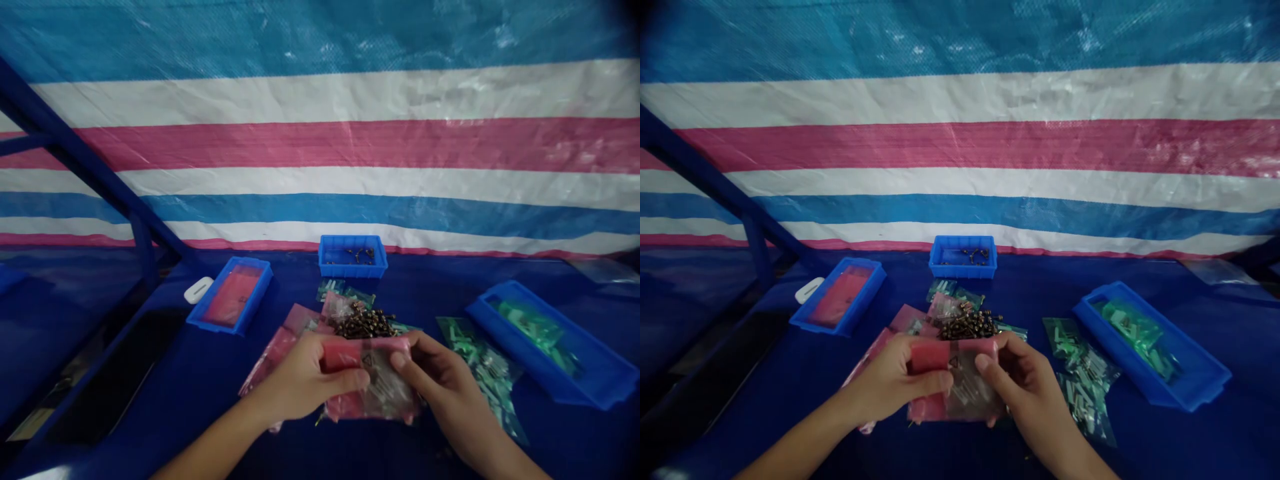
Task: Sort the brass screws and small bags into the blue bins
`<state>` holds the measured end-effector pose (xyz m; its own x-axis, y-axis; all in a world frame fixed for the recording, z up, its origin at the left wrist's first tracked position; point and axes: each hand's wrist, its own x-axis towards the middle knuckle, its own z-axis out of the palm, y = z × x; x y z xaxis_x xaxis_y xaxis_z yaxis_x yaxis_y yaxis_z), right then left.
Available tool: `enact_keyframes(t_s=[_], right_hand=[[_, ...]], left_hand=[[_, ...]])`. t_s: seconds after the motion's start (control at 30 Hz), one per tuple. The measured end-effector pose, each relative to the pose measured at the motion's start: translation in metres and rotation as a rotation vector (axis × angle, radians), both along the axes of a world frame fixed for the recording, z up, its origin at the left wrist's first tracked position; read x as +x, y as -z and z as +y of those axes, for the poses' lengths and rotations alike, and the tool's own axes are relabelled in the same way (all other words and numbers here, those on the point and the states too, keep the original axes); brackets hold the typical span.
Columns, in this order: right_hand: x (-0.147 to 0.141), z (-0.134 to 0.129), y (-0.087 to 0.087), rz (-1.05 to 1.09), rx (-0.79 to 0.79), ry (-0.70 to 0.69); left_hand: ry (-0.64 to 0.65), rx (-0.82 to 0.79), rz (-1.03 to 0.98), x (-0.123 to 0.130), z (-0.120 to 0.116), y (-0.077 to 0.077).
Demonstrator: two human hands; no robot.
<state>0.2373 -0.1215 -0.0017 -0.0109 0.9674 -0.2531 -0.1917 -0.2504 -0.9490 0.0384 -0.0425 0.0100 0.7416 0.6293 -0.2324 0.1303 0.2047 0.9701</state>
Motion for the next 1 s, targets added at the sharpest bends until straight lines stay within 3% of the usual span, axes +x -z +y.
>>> enact_keyframes(t_s=[0.13, 0.3, 0.47, 0.67, 0.8, 0.87, 1.0], right_hand=[[-0.002, -0.001, 0.002, 0.143, -0.045, -0.201], [-0.003, -0.001, 0.007, 0.133, -0.065, -0.188], [0.0, 0.0, 0.004, -0.075, 0.042, -0.087], [0.009, 0.002, 0.005, -0.409, 0.461, -0.024], [0.011, 0.001, 0.005, -0.414, 0.568, -0.048], [0.011, 0.001, 0.003, -0.373, 0.548, -0.081], [0.007, 0.0, 0.0, -0.244, 0.289, -0.064]], left_hand=[[-0.181, -0.13, 0.037, -0.003, 0.005, 0.004], [-0.148, -0.221, 0.002, 0.0, 0.008, 0.006], [-0.25, 0.015, -0.044, -0.001, 0.007, 0.006], [-0.109, 0.328, -0.121, -0.009, 0.014, 0.007], [-0.068, 0.427, -0.079, -0.009, 0.016, 0.007], [-0.055, 0.39, -0.073, -0.008, 0.015, 0.007], [-0.063, 0.16, -0.006, -0.005, 0.009, 0.005]])
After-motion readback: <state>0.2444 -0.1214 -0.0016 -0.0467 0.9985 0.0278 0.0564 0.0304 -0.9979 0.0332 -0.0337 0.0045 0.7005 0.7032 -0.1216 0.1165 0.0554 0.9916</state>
